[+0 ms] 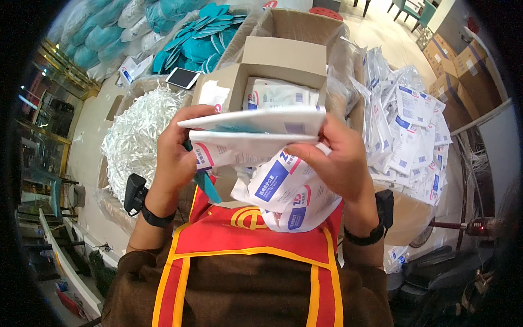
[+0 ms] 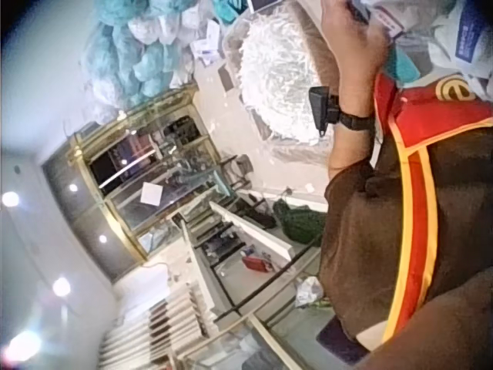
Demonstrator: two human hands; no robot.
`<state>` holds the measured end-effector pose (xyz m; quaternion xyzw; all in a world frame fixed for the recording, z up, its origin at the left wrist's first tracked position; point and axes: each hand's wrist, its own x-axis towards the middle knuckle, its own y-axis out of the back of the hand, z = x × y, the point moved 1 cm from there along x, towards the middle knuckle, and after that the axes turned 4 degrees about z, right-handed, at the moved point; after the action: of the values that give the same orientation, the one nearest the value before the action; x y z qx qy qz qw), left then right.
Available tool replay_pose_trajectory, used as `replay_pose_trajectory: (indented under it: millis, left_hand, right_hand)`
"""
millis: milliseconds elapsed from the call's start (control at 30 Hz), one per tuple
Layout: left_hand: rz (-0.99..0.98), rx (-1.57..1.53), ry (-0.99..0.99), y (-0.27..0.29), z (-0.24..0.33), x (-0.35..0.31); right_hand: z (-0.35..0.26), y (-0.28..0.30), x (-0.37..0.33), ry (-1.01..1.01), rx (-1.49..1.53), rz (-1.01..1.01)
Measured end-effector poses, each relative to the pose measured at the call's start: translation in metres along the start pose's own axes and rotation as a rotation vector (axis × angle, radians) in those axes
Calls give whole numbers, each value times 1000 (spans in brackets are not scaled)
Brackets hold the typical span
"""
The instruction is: Packaging teal-colored masks into boxes and individual plastic pouches.
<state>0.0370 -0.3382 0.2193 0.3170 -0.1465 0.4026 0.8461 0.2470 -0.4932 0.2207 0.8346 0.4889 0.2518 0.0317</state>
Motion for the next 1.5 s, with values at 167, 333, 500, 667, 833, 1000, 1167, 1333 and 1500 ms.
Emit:
replay_pose_trajectory:
  millis: [167, 333, 500, 667, 833, 1000, 1167, 1333, 1500]
  left_hand:
    - [169, 202, -253, 2, 8, -10]
    - [237, 131, -228, -3, 10, -15]
    - [40, 50, -325, 2, 20, -8]
    - [-22, 38, -306, 4, 22, -6]
    - [145, -151, -167, -5, 16, -15]
    - [62, 7, -154, 0, 22, -8]
    - [0, 78, -169, -2, 21, -5]
    - [-142, 102, -265, -6, 23, 7]
    - [-226, 214, -120, -6, 28, 8]
  right_hand:
    - [-2, 1, -8, 263, -217, 52]
    - [-2, 3, -15, 320, -93, 108]
    - [-17, 11, -19, 345, 63, 33]
    - [-27, 9, -20, 350, 26, 22]
    - [-30, 8, -18, 357, 13, 16]
    - [-27, 8, -18, 367, -3, 16]
    - [-18, 11, -12, 436, -8, 14]
    - [-11, 16, -12, 450, -60, 68]
    - [-13, 14, -3, 360, 25, -51]
